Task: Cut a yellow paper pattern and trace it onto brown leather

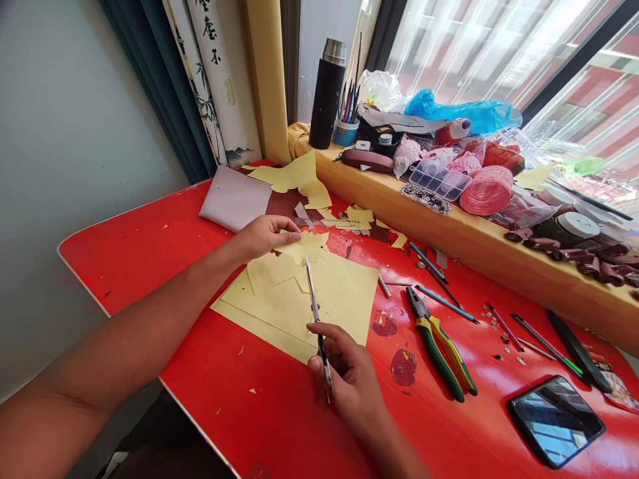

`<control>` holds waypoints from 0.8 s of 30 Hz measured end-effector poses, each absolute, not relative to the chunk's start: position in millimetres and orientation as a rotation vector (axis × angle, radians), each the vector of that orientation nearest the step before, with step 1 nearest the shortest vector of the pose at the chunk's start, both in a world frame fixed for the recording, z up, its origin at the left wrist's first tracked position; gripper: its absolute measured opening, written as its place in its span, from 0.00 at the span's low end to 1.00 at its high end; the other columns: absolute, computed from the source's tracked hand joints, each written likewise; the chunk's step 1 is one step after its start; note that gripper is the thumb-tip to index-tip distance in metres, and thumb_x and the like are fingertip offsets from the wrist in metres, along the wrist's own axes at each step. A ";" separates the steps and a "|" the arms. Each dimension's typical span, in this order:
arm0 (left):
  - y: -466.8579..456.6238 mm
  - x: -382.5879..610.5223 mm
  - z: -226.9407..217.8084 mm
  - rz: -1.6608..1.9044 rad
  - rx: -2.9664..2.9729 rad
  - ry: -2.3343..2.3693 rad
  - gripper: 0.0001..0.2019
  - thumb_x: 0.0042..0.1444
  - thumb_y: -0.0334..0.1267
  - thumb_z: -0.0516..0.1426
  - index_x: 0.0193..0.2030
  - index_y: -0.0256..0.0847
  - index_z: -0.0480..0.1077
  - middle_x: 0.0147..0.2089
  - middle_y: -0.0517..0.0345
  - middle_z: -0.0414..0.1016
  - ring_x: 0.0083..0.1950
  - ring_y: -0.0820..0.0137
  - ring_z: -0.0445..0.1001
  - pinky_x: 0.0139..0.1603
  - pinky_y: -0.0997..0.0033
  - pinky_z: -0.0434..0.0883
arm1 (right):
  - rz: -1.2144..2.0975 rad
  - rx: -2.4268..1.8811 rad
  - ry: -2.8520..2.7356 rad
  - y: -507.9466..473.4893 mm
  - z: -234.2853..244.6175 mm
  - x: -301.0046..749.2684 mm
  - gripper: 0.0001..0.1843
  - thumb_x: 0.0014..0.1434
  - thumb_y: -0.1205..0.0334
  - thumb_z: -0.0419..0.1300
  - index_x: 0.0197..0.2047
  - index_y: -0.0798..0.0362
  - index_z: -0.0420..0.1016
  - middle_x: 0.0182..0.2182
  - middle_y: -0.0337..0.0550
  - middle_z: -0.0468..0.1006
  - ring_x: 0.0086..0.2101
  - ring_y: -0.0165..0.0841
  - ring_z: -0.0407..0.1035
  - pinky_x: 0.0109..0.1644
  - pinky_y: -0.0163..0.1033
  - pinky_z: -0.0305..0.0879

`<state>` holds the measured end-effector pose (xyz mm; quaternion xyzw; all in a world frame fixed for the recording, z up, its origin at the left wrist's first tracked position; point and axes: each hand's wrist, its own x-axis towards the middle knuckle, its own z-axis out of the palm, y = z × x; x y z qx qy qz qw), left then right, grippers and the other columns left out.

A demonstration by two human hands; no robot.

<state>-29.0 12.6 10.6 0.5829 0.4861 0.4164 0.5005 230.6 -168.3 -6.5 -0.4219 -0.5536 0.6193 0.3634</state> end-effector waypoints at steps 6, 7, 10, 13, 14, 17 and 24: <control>11.5 -27.6 12.4 1.000 1.399 1.190 0.11 0.55 0.42 0.70 0.36 0.37 0.78 0.32 0.58 0.73 0.29 0.75 0.67 0.24 0.74 0.70 | 1.560 -1.080 -1.446 -167.4 -7.2 231.0 0.24 0.70 0.41 0.65 0.58 0.50 0.78 0.24 0.28 0.60 0.17 0.25 0.58 0.18 0.31 0.60; 11.4 -27.4 12.4 0.998 1.397 1.191 0.11 0.55 0.42 0.70 0.36 0.37 0.78 0.32 0.58 0.73 0.28 0.75 0.67 0.24 0.74 0.70 | 1.553 -1.078 -1.451 -167.3 -7.2 231.0 0.24 0.70 0.41 0.65 0.58 0.50 0.78 0.24 0.28 0.60 0.17 0.26 0.58 0.18 0.31 0.60; 11.4 -27.2 12.3 0.994 1.390 1.199 0.11 0.54 0.41 0.70 0.35 0.37 0.78 0.31 0.58 0.73 0.28 0.75 0.67 0.23 0.75 0.69 | 1.552 -1.075 -1.460 -166.8 -6.9 230.9 0.23 0.71 0.42 0.64 0.58 0.50 0.77 0.24 0.28 0.60 0.18 0.27 0.60 0.19 0.32 0.60; 11.5 -27.3 12.3 0.991 1.385 1.205 0.10 0.54 0.40 0.70 0.35 0.37 0.77 0.31 0.58 0.73 0.27 0.75 0.68 0.24 0.75 0.69 | 1.552 -1.081 -1.462 -166.5 -6.7 231.3 0.23 0.71 0.42 0.63 0.59 0.50 0.77 0.24 0.28 0.60 0.17 0.28 0.60 0.19 0.33 0.57; 11.6 -27.5 12.2 0.990 1.387 1.209 0.10 0.55 0.40 0.70 0.35 0.37 0.77 0.31 0.58 0.74 0.27 0.75 0.68 0.24 0.75 0.70 | 1.545 -1.085 -1.463 -166.5 -6.6 231.6 0.23 0.71 0.42 0.63 0.59 0.50 0.77 0.24 0.28 0.60 0.17 0.27 0.60 0.19 0.33 0.56; 11.6 -27.6 12.3 0.986 1.394 1.217 0.09 0.55 0.40 0.70 0.35 0.37 0.78 0.31 0.58 0.74 0.27 0.75 0.69 0.23 0.75 0.69 | 1.546 -1.096 -1.464 -167.0 -6.5 232.1 0.23 0.71 0.43 0.63 0.59 0.50 0.77 0.24 0.29 0.60 0.17 0.28 0.61 0.19 0.33 0.56; 10.6 -26.4 14.1 0.983 1.380 1.216 0.10 0.55 0.40 0.70 0.35 0.37 0.77 0.31 0.59 0.74 0.27 0.75 0.68 0.23 0.76 0.68 | 1.547 -1.090 -1.443 -167.6 -5.1 231.2 0.22 0.71 0.43 0.63 0.58 0.50 0.77 0.23 0.28 0.60 0.17 0.27 0.61 0.19 0.32 0.56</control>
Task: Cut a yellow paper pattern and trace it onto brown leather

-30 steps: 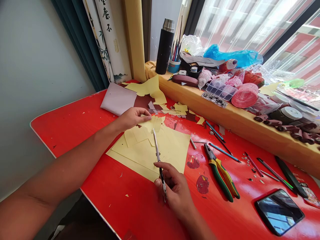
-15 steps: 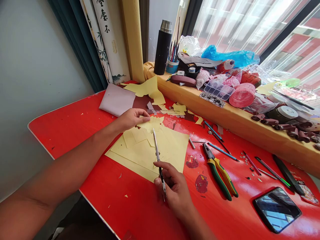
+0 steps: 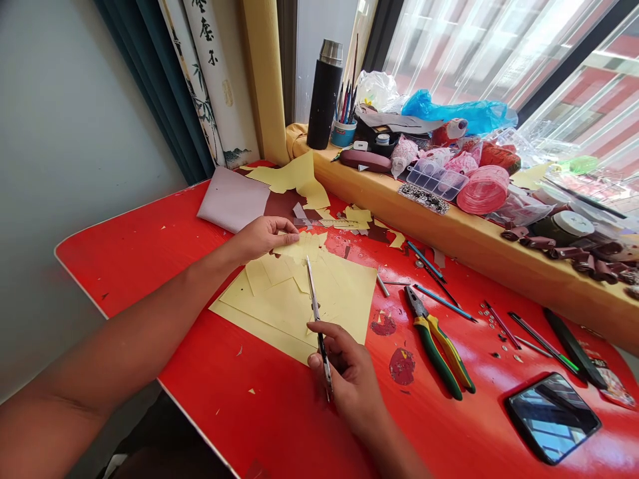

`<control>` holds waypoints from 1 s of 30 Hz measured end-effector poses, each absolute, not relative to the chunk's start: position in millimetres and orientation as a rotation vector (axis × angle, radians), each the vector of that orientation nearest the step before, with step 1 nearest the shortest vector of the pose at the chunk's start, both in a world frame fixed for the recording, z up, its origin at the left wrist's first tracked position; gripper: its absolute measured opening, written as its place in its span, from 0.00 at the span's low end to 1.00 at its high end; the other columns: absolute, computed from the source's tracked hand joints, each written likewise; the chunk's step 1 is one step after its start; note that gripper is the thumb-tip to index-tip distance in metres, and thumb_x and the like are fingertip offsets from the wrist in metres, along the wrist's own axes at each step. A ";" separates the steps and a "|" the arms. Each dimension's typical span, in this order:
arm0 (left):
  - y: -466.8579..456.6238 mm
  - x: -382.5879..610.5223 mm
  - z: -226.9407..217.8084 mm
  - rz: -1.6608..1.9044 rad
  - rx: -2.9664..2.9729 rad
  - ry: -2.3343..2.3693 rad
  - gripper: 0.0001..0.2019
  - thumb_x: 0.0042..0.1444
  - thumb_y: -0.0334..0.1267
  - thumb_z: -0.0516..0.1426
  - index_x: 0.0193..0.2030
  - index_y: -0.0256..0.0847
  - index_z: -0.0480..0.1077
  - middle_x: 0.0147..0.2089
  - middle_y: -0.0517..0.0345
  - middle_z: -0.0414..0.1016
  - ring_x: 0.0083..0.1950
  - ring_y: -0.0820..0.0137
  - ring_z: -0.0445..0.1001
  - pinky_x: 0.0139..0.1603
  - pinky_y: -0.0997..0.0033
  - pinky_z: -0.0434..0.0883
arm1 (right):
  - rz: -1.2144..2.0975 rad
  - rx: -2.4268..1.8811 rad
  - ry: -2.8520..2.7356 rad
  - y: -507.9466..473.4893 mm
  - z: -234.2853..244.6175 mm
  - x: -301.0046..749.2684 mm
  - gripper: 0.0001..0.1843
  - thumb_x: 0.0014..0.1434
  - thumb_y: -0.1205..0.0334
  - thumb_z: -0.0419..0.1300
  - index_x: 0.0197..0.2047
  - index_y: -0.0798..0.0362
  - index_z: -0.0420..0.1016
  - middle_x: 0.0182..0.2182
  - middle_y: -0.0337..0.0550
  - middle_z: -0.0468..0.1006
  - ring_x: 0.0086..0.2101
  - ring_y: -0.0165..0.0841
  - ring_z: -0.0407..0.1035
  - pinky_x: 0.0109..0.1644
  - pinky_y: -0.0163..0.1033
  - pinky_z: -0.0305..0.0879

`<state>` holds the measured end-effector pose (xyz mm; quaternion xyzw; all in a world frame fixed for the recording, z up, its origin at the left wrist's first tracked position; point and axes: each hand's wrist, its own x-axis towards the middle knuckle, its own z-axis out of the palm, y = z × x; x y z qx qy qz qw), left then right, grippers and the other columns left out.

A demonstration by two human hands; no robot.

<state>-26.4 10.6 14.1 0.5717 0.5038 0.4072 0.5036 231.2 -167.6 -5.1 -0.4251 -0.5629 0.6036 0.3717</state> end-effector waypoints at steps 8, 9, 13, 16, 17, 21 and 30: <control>11.5 -27.3 12.1 0.984 1.388 1.211 0.11 0.54 0.41 0.71 0.35 0.38 0.77 0.31 0.58 0.74 0.27 0.75 0.69 0.23 0.75 0.68 | 1.525 -1.132 -1.450 -168.1 -4.1 230.8 0.24 0.69 0.41 0.64 0.58 0.51 0.79 0.22 0.28 0.61 0.17 0.28 0.62 0.19 0.33 0.59; 11.4 -27.3 12.2 0.985 1.387 1.213 0.11 0.54 0.41 0.71 0.35 0.38 0.77 0.31 0.58 0.75 0.27 0.75 0.69 0.23 0.75 0.68 | 1.526 -1.141 -1.449 -168.2 -4.3 231.1 0.24 0.69 0.42 0.64 0.58 0.51 0.79 0.22 0.29 0.62 0.17 0.29 0.63 0.19 0.33 0.60; 11.0 -27.1 13.0 0.987 1.385 1.212 0.12 0.53 0.42 0.72 0.35 0.38 0.77 0.31 0.58 0.75 0.27 0.74 0.69 0.23 0.75 0.68 | 1.545 -1.149 -1.433 -168.3 -5.4 231.5 0.24 0.70 0.42 0.64 0.59 0.51 0.79 0.22 0.29 0.64 0.16 0.29 0.63 0.20 0.34 0.61; 11.0 -27.4 13.3 0.989 1.386 1.214 0.12 0.53 0.42 0.72 0.35 0.38 0.77 0.31 0.58 0.75 0.28 0.74 0.69 0.24 0.74 0.68 | 1.542 -1.148 -1.427 -167.6 -5.0 230.9 0.24 0.69 0.42 0.65 0.58 0.50 0.79 0.21 0.29 0.63 0.16 0.29 0.63 0.19 0.34 0.60; 11.0 -27.5 13.2 0.988 1.387 1.216 0.12 0.53 0.42 0.72 0.35 0.38 0.77 0.31 0.58 0.75 0.28 0.74 0.69 0.24 0.74 0.69 | 1.541 -1.146 -1.428 -167.4 -4.6 230.6 0.23 0.69 0.42 0.65 0.57 0.50 0.79 0.21 0.29 0.63 0.16 0.29 0.63 0.19 0.34 0.60; 11.4 -28.3 11.7 0.990 1.399 1.216 0.12 0.54 0.43 0.71 0.36 0.38 0.77 0.32 0.57 0.75 0.29 0.74 0.69 0.25 0.74 0.69 | 1.536 -1.133 -1.435 -167.4 -2.9 229.6 0.22 0.70 0.44 0.65 0.57 0.50 0.79 0.22 0.29 0.63 0.17 0.29 0.63 0.19 0.33 0.60; 12.2 -29.2 9.3 0.998 1.407 1.207 0.12 0.55 0.43 0.71 0.36 0.38 0.78 0.32 0.57 0.74 0.29 0.74 0.69 0.25 0.74 0.69 | 1.517 -1.148 -1.444 -167.4 -4.0 228.9 0.22 0.69 0.43 0.65 0.56 0.50 0.80 0.22 0.28 0.61 0.16 0.29 0.63 0.19 0.34 0.60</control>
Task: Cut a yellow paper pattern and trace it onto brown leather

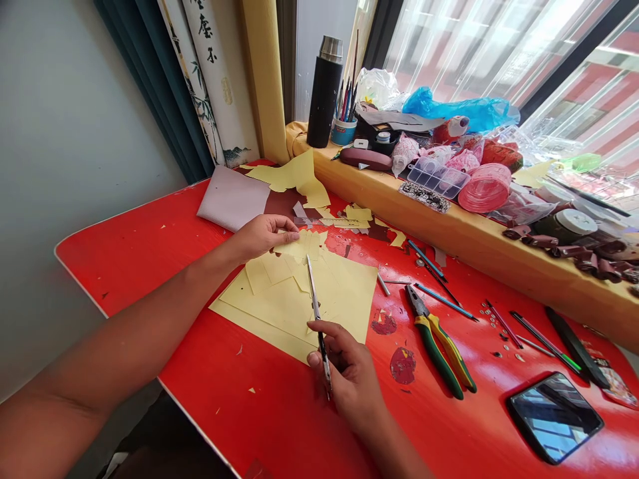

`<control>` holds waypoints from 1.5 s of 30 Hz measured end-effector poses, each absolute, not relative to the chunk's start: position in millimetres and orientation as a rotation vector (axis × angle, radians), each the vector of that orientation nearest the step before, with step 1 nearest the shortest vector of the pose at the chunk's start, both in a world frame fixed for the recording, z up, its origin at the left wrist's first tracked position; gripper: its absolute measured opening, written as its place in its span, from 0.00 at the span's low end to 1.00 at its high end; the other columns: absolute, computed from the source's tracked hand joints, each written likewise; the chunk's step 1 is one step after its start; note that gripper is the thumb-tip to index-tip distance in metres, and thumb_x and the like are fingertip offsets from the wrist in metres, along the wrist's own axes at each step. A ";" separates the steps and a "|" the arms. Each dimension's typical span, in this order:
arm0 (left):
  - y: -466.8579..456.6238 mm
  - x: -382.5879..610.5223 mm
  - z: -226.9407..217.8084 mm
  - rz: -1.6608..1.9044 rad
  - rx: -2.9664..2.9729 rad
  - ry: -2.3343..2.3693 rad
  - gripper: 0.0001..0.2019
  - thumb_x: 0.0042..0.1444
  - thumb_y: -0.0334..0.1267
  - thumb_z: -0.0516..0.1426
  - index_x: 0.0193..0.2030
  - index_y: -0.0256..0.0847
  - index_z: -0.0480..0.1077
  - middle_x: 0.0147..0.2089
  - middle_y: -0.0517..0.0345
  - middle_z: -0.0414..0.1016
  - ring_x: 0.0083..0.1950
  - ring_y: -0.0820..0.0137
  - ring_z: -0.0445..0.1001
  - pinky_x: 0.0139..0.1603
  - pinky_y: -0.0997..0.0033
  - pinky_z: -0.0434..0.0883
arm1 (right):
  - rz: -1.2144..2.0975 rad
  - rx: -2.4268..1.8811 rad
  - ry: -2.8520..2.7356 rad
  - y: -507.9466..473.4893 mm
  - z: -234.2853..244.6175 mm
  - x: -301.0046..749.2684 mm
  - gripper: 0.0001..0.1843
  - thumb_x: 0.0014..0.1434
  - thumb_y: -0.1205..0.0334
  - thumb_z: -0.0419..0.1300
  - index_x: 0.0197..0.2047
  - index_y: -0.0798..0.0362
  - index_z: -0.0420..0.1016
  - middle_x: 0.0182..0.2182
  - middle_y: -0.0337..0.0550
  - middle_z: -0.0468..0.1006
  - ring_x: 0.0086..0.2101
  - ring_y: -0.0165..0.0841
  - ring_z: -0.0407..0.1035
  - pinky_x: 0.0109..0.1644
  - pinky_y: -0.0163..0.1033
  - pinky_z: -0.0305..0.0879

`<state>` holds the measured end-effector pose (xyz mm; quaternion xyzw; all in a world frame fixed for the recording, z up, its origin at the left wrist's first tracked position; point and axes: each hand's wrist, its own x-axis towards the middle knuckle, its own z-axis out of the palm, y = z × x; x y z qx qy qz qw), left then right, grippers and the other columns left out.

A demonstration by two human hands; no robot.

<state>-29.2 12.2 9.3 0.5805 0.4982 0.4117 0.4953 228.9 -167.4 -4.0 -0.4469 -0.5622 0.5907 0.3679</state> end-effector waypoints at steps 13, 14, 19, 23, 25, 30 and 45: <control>11.3 -28.4 12.6 0.997 1.414 1.199 0.14 0.52 0.45 0.72 0.35 0.38 0.77 0.32 0.57 0.74 0.30 0.73 0.69 0.25 0.74 0.70 | 1.505 -1.206 -1.466 -166.7 -3.6 229.6 0.23 0.68 0.41 0.65 0.56 0.50 0.80 0.24 0.29 0.57 0.18 0.29 0.59 0.19 0.35 0.59; 11.2 -28.2 12.9 0.998 1.411 1.199 0.14 0.52 0.45 0.72 0.35 0.38 0.77 0.32 0.57 0.74 0.30 0.73 0.69 0.25 0.74 0.70 | 1.505 -1.208 -1.468 -166.7 -3.6 229.6 0.23 0.68 0.42 0.65 0.56 0.50 0.80 0.24 0.29 0.57 0.18 0.29 0.59 0.19 0.35 0.59; 11.0 -27.8 12.8 1.003 1.411 1.206 0.13 0.53 0.45 0.71 0.36 0.38 0.77 0.32 0.57 0.73 0.30 0.73 0.69 0.24 0.74 0.70 | 1.514 -1.189 -1.471 -167.6 -3.5 229.5 0.22 0.69 0.43 0.64 0.57 0.49 0.79 0.24 0.29 0.59 0.18 0.29 0.61 0.19 0.34 0.59; 11.0 -28.4 11.7 1.005 1.415 1.196 0.14 0.52 0.46 0.71 0.36 0.38 0.77 0.32 0.57 0.74 0.30 0.73 0.69 0.25 0.74 0.70 | 1.499 -1.203 -1.461 -167.2 -2.0 228.8 0.23 0.68 0.42 0.65 0.56 0.49 0.80 0.23 0.30 0.59 0.18 0.30 0.61 0.19 0.34 0.59; 11.1 -28.5 11.4 1.006 1.415 1.198 0.14 0.52 0.46 0.71 0.36 0.38 0.77 0.33 0.57 0.74 0.30 0.73 0.69 0.25 0.74 0.70 | 1.492 -1.205 -1.465 -166.5 -1.7 228.6 0.23 0.67 0.41 0.65 0.55 0.49 0.80 0.23 0.30 0.59 0.18 0.29 0.61 0.18 0.34 0.59; 11.5 -27.5 11.4 1.013 1.400 1.215 0.13 0.52 0.44 0.71 0.36 0.38 0.77 0.31 0.57 0.74 0.30 0.73 0.69 0.25 0.74 0.70 | 1.517 -1.186 -1.461 -165.8 -3.2 229.6 0.24 0.68 0.40 0.65 0.55 0.49 0.81 0.22 0.30 0.61 0.17 0.30 0.63 0.18 0.34 0.61; 8.1 -21.9 11.2 1.266 1.248 1.177 0.18 0.51 0.50 0.72 0.39 0.40 0.77 0.33 0.59 0.75 0.29 0.74 0.69 0.26 0.74 0.70 | 1.466 -1.234 -1.314 -165.7 -8.9 228.5 0.24 0.66 0.39 0.67 0.52 0.52 0.82 0.20 0.28 0.65 0.14 0.29 0.65 0.18 0.35 0.63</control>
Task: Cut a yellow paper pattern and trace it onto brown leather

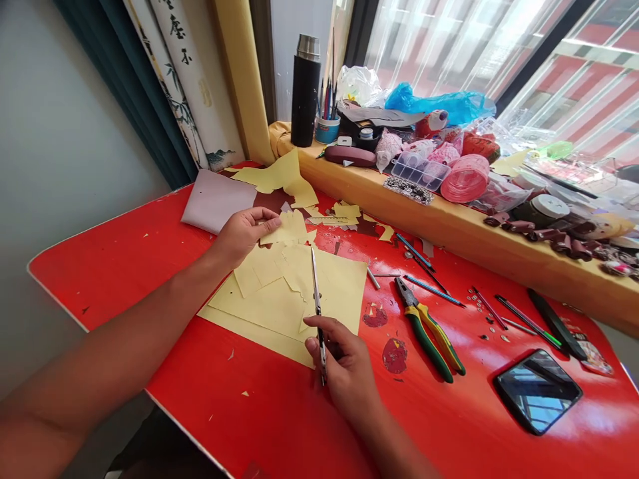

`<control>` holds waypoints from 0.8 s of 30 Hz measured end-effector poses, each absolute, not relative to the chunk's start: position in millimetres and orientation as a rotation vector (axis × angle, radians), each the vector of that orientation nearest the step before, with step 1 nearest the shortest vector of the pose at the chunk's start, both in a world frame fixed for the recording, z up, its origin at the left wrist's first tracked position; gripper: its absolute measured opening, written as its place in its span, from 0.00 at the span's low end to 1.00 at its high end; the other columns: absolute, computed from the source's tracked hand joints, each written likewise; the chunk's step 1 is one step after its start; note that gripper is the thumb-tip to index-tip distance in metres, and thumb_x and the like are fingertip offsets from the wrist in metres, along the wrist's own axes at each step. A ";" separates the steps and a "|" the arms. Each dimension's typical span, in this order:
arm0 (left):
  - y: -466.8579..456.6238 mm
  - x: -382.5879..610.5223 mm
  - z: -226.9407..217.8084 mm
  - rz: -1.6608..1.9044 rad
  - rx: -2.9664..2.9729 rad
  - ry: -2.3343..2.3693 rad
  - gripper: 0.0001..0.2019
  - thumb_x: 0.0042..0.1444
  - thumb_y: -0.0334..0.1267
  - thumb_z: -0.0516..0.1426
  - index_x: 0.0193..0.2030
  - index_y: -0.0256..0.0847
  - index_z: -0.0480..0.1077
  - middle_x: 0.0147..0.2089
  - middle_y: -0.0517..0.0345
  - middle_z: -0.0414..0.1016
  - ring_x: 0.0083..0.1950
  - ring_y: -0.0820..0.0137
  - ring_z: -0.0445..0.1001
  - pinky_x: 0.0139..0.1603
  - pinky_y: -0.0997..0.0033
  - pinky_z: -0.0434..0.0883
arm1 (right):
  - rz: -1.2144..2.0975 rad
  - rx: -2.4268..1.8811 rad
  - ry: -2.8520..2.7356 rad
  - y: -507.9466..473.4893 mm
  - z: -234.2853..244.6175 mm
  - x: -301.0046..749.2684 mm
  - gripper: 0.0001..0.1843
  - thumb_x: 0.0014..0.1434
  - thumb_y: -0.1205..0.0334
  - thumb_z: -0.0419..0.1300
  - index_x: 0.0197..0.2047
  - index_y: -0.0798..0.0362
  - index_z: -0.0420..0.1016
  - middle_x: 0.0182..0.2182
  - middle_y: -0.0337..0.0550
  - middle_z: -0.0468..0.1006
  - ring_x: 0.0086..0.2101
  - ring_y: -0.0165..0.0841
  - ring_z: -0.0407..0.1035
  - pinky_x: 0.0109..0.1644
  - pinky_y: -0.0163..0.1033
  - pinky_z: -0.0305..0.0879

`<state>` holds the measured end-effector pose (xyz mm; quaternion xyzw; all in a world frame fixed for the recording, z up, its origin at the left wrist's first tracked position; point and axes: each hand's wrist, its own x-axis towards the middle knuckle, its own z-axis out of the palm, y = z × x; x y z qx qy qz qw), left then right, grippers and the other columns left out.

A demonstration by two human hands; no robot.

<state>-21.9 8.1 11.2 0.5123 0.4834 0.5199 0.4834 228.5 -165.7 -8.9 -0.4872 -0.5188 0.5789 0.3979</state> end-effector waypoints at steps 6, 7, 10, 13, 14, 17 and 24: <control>-25.6 8.9 6.9 1.040 1.333 1.100 0.20 0.54 0.55 0.71 0.42 0.41 0.77 0.29 0.62 0.74 0.28 0.72 0.71 0.28 0.73 0.69 | 1.438 -1.258 -1.080 -156.8 -3.3 227.6 0.26 0.61 0.39 0.71 0.49 0.52 0.81 0.20 0.27 0.66 0.13 0.27 0.65 0.16 0.33 0.60; -30.8 12.5 7.7 1.020 1.342 1.096 0.20 0.55 0.55 0.71 0.43 0.42 0.77 0.29 0.62 0.74 0.28 0.72 0.71 0.28 0.73 0.69 | 1.428 -1.256 -1.054 -155.5 -2.7 228.1 0.25 0.61 0.40 0.71 0.49 0.52 0.81 0.20 0.27 0.66 0.13 0.26 0.64 0.16 0.32 0.60; -43.3 21.5 12.1 0.992 1.367 1.069 0.19 0.56 0.55 0.70 0.42 0.42 0.76 0.34 0.60 0.77 0.30 0.72 0.72 0.30 0.73 0.69 | 1.403 -1.242 -1.001 -153.0 -2.2 229.7 0.21 0.63 0.43 0.70 0.49 0.52 0.81 0.19 0.26 0.67 0.14 0.25 0.64 0.18 0.31 0.62; -51.5 28.4 15.2 0.934 1.384 1.035 0.18 0.57 0.53 0.70 0.42 0.42 0.75 0.36 0.60 0.78 0.32 0.72 0.73 0.30 0.72 0.70 | 1.391 -1.239 -0.969 -152.0 -3.0 229.9 0.20 0.63 0.44 0.70 0.48 0.51 0.79 0.18 0.25 0.67 0.14 0.24 0.63 0.18 0.30 0.62; -53.4 29.9 15.4 0.913 1.385 1.026 0.18 0.58 0.53 0.69 0.42 0.42 0.75 0.35 0.60 0.78 0.31 0.71 0.73 0.30 0.72 0.70 | 1.389 -1.241 -0.961 -151.8 -3.3 229.8 0.19 0.63 0.44 0.70 0.47 0.51 0.79 0.18 0.26 0.68 0.14 0.25 0.63 0.18 0.30 0.62; -56.7 32.1 13.9 0.864 1.401 1.011 0.16 0.60 0.51 0.68 0.43 0.42 0.74 0.33 0.61 0.76 0.30 0.72 0.70 0.30 0.73 0.69 | 1.391 -1.238 -0.953 -151.2 -3.2 229.3 0.18 0.62 0.44 0.70 0.44 0.50 0.78 0.18 0.26 0.68 0.14 0.25 0.63 0.17 0.30 0.63; -57.4 30.4 9.5 0.828 1.426 0.995 0.15 0.62 0.50 0.68 0.44 0.43 0.73 0.32 0.62 0.74 0.32 0.73 0.68 0.31 0.74 0.66 | 1.409 -1.217 -0.921 -148.4 -2.5 231.3 0.19 0.62 0.44 0.70 0.44 0.50 0.77 0.17 0.25 0.68 0.13 0.26 0.64 0.17 0.31 0.62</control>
